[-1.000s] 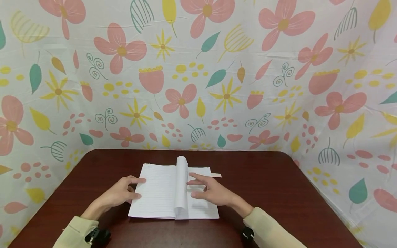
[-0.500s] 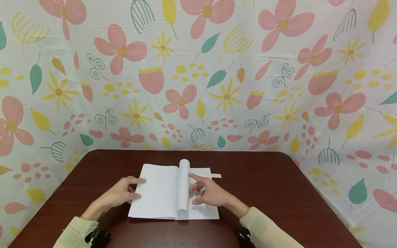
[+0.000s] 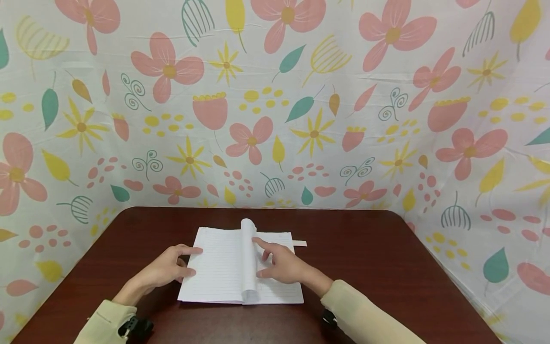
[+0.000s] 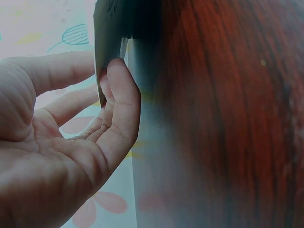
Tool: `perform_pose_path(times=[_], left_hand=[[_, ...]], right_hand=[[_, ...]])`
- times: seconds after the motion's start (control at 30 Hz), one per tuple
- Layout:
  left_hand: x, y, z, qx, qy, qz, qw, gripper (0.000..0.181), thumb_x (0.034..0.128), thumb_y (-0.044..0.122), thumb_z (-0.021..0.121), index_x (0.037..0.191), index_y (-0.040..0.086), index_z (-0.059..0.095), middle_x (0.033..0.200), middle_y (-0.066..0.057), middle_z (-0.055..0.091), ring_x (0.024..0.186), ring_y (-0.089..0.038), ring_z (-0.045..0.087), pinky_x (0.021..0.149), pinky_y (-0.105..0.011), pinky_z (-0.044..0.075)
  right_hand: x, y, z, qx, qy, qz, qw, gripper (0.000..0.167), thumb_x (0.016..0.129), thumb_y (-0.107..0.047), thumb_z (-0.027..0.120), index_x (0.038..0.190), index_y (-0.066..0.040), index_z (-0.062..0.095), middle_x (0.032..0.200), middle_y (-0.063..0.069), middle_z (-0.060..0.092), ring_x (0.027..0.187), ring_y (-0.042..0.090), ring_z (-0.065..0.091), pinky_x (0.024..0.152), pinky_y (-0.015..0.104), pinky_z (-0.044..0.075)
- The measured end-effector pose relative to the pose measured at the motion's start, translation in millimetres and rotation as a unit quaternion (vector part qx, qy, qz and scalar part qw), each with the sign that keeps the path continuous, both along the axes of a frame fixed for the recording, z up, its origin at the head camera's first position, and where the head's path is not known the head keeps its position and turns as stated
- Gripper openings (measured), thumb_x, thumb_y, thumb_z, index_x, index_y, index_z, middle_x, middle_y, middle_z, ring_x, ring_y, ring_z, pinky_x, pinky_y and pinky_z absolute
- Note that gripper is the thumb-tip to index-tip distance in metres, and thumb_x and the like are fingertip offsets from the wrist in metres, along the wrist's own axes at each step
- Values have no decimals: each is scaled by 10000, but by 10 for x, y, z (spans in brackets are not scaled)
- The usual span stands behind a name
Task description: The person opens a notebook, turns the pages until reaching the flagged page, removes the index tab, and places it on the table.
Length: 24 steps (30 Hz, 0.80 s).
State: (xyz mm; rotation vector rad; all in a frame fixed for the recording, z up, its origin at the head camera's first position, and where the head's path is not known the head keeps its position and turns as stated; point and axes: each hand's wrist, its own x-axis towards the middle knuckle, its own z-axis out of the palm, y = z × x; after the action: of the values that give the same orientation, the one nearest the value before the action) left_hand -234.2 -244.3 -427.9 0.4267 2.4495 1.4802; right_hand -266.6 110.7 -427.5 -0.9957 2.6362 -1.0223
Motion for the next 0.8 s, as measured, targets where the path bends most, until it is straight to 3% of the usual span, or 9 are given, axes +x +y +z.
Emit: perform_pose_path(times=[0.1,0.2,0.37,0.53,0.67,0.8], left_hand=[[1,12,3,-3,6,30,10000,575,919,-35,770,1451,-102,561,1398,-340,441,727,-275,630,643,-379,602],[-3,24,10,-17,30,42,10000,576,913,-38,772,1446,-104,565,1390,-336,446,728,-275,634,638,-375,599],[-4,34,37,-2,94,0,10000,574,907,-55,767,1439,-121,561,1388,-358,432,734,-283,637,632,-377,598],[-14,18,14,-39,67,25,10000,573,910,-56,765,1442,-117,560,1385,-352,439,731,-284,636,635,-377,599],[-15,4,-4,-52,29,69,10000,571,915,-52,762,1446,-111,560,1395,-351,438,741,-285,640,636,-381,598],[-7,3,-3,-32,29,92,9999,574,913,-50,766,1445,-111,561,1397,-351,437,741,-285,639,636,-383,599]], right_hand=[[3,-31,7,86,-50,-210,9997,910,897,-278,875,1644,-111,383,1064,89,644,669,119,455,613,262,436],[23,-46,11,-47,-154,-244,9996,938,900,-354,867,1653,-115,362,1106,95,667,732,138,506,647,277,466],[31,-58,-1,-370,-294,-228,9986,944,922,-355,846,1666,-106,322,1172,59,702,890,205,609,751,292,515],[23,-72,7,-504,-220,-277,9981,930,934,-377,829,1662,-93,324,1438,49,607,1080,253,608,816,301,525],[41,-99,36,-639,-72,-296,9975,904,936,-375,826,1646,-73,355,1582,28,492,1125,265,585,841,350,523],[47,-130,56,-842,-1,-286,9960,880,934,-365,830,1632,-66,387,1596,25,483,1143,291,597,841,386,532]])
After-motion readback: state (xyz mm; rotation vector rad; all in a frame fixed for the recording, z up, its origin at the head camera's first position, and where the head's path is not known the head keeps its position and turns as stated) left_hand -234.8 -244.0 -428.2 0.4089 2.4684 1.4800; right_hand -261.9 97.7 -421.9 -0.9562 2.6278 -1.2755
